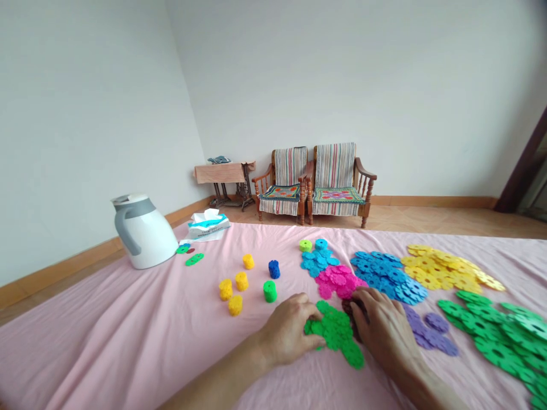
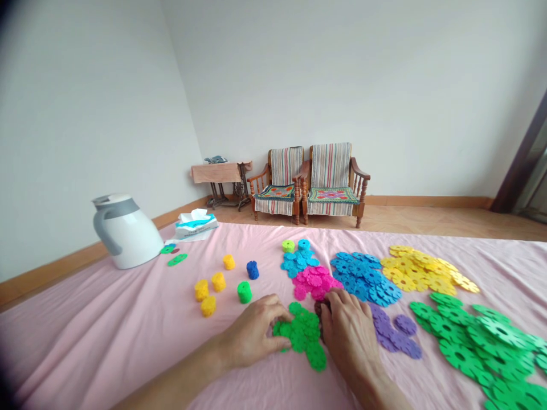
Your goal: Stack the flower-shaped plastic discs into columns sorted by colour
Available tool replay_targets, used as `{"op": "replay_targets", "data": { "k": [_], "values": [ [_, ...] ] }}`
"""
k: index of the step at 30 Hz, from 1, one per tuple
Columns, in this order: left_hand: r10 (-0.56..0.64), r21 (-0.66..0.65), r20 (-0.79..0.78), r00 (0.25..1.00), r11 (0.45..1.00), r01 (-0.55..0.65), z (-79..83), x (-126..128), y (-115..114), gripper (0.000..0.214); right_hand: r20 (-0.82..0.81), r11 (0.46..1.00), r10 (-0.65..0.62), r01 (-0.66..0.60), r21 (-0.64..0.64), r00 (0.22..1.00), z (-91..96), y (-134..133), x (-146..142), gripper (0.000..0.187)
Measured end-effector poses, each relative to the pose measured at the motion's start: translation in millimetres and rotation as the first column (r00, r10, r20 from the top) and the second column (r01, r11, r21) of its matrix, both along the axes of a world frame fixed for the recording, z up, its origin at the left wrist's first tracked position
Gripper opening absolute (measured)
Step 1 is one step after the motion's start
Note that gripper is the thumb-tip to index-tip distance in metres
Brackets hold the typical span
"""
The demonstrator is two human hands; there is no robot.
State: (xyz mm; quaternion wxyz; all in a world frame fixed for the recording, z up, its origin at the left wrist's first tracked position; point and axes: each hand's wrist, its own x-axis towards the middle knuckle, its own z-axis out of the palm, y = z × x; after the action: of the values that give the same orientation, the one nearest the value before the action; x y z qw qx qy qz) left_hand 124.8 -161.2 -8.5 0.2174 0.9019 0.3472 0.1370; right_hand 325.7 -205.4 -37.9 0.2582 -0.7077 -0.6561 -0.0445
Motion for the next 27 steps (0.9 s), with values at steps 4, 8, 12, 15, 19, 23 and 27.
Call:
{"op": "replay_targets", "data": {
  "k": [4,8,12,15,19,23,27],
  "values": [
    [0.007,-0.007,0.024,1.0,1.0,-0.006,4.3,-1,-1,0.028,0.014,1.0,0.001,-0.001,0.006,1.0,0.0,-1,-1,0.022],
    [0.041,0.057,0.089,0.995,0.997,-0.046,19.3,-22,14,0.021,0.014,1.0,-0.005,0.005,-0.001,1.0,0.7,-1,-1,0.021],
    [0.18,0.105,0.2,0.963,0.973,-0.204,31.5,-54,42,0.018,0.006,0.999,-0.002,0.002,-0.037,1.0,2.5,-2,-2,0.022],
    [0.209,0.125,0.205,0.956,0.963,-0.237,32.0,-72,59,0.018,-0.001,0.999,-0.006,0.006,-0.046,1.0,2.5,-1,-2,0.022],
    [0.206,0.122,0.159,0.966,0.966,-0.226,25.6,-78,66,0.018,-0.007,0.999,0.001,-0.001,-0.039,1.0,1.5,-1,-2,0.022],
    [0.215,0.135,0.127,0.968,0.964,-0.231,19.4,-76,67,0.018,-0.005,0.999,-0.003,0.003,-0.036,1.0,1.6,-1,-2,0.022],
    [0.215,0.146,0.108,0.971,0.962,-0.23,15.7,-76,68,0.018,-0.003,0.999,0.0,0.0,-0.037,1.0,1.4,-2,-1,0.022]
  ]
}}
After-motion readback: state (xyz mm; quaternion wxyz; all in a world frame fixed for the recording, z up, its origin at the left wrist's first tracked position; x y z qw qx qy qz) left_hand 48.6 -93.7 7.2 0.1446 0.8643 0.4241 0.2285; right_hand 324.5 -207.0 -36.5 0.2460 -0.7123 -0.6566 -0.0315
